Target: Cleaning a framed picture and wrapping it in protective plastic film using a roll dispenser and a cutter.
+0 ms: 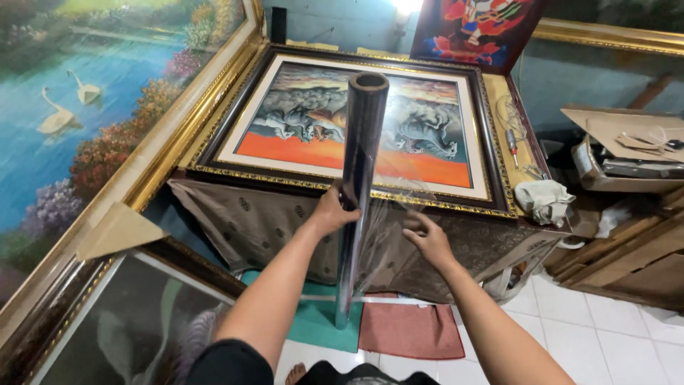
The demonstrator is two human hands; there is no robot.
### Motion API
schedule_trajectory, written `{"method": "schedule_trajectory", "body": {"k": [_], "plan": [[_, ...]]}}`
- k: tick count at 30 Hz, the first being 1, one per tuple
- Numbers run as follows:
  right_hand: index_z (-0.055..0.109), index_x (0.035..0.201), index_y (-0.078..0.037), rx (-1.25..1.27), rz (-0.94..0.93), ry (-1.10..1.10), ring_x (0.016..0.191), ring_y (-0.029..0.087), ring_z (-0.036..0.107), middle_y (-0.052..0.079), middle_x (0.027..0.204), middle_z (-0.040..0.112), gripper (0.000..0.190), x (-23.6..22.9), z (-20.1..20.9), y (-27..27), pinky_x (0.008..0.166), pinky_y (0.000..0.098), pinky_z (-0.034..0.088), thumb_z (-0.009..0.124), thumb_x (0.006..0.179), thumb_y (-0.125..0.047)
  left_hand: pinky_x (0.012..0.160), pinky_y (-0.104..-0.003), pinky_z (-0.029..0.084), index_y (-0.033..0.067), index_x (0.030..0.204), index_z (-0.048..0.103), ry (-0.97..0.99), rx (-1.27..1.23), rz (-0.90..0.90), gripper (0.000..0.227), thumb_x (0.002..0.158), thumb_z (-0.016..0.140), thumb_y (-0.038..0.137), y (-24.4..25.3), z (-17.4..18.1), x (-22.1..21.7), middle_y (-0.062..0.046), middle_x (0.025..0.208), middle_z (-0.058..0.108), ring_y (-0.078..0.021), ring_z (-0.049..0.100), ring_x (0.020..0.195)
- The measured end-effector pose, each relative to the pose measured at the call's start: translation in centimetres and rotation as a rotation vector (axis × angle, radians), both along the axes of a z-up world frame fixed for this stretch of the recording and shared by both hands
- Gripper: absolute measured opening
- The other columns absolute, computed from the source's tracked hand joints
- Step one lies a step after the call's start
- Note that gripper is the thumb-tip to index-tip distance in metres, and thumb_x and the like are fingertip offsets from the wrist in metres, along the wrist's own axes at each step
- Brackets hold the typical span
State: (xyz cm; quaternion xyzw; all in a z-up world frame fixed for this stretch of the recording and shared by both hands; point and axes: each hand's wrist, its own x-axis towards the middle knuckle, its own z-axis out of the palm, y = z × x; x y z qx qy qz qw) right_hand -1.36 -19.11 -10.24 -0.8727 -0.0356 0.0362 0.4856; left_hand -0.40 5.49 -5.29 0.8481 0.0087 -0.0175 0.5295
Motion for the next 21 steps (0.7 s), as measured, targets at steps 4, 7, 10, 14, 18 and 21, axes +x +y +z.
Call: {"method": "schedule_trajectory", "body": {"k": [4,7,10,14,18,21], "plan": [[0.063,0.107,-0.016,0.001,-0.016,0.041,0.099,0.028,0.059,0.011,0.104,0.064,0.025,1.5,-3.3,-1.7,0.084,0.0406,0.047,0.056,0.087,-0.029,0.087,-0.039,0.049,0.0005,0.119,0.040,0.017,0.013,-0.066,0.083,0.050,0.078,0.028,-0.3,0.9,-0.8,-0.021,0.106,0.058,-0.0339,0.055,0.103],[0.057,0.111,-0.007,0.095,0.015,-0.003,0.105,0.030,0.054,0.015,0.110,0.059,0.026,2.1,-3.3,-1.9,0.091,0.0429,0.043,0.056,0.086,-0.016,0.089,-0.039,0.048,0.0000,0.126,0.035,0.000,0.088,-0.081,0.090,0.051,0.077,0.027,0.1,1.1,0.0,-0.022,0.110,0.056,-0.0342,0.054,0.105],[0.031,0.130,-0.003,0.287,-0.014,0.073,0.106,0.035,0.052,0.022,0.118,0.051,0.071,1.2,-1.0,-0.6,0.086,0.0478,0.045,0.069,0.070,-0.006,0.091,-0.038,0.046,-0.0033,0.134,0.023,0.031,0.087,-0.126,0.104,0.051,0.077,0.029,0.2,0.9,0.2,-0.024,0.116,0.053,-0.0336,0.051,0.109],[0.060,0.110,-0.018,0.295,-0.069,0.164,0.082,0.016,0.059,0.008,0.093,0.063,0.030,2.0,-1.0,-0.7,0.068,0.0335,0.052,0.063,0.080,-0.021,0.093,-0.039,0.046,-0.0033,0.134,0.024,0.035,0.096,-0.115,0.102,0.052,0.076,0.028,0.4,1.6,0.0,-0.023,0.117,0.052,-0.0337,0.050,0.110],[0.028,0.132,-0.003,0.394,0.117,0.124,0.120,0.039,0.037,0.027,0.128,0.036,0.077,-0.1,3.7,1.2,0.096,0.0501,0.034,0.049,0.061,0.016,0.095,-0.041,0.044,-0.0025,0.133,0.026,0.027,0.064,-0.115,0.099,0.053,0.075,0.028,0.9,1.9,0.1,-0.025,0.120,0.049,-0.0369,0.047,0.113],[0.016,0.139,-0.016,0.311,0.080,0.117,0.095,0.022,0.055,0.017,0.112,0.056,0.084,-0.3,4.4,2.2,0.070,0.0304,0.045,0.068,0.072,-0.010,0.097,-0.041,0.042,-0.0030,0.135,0.022,0.046,0.094,-0.134,0.104,0.052,0.076,0.030,0.4,1.8,0.6,-0.024,0.124,0.046,-0.0347,0.045,0.116]]}}
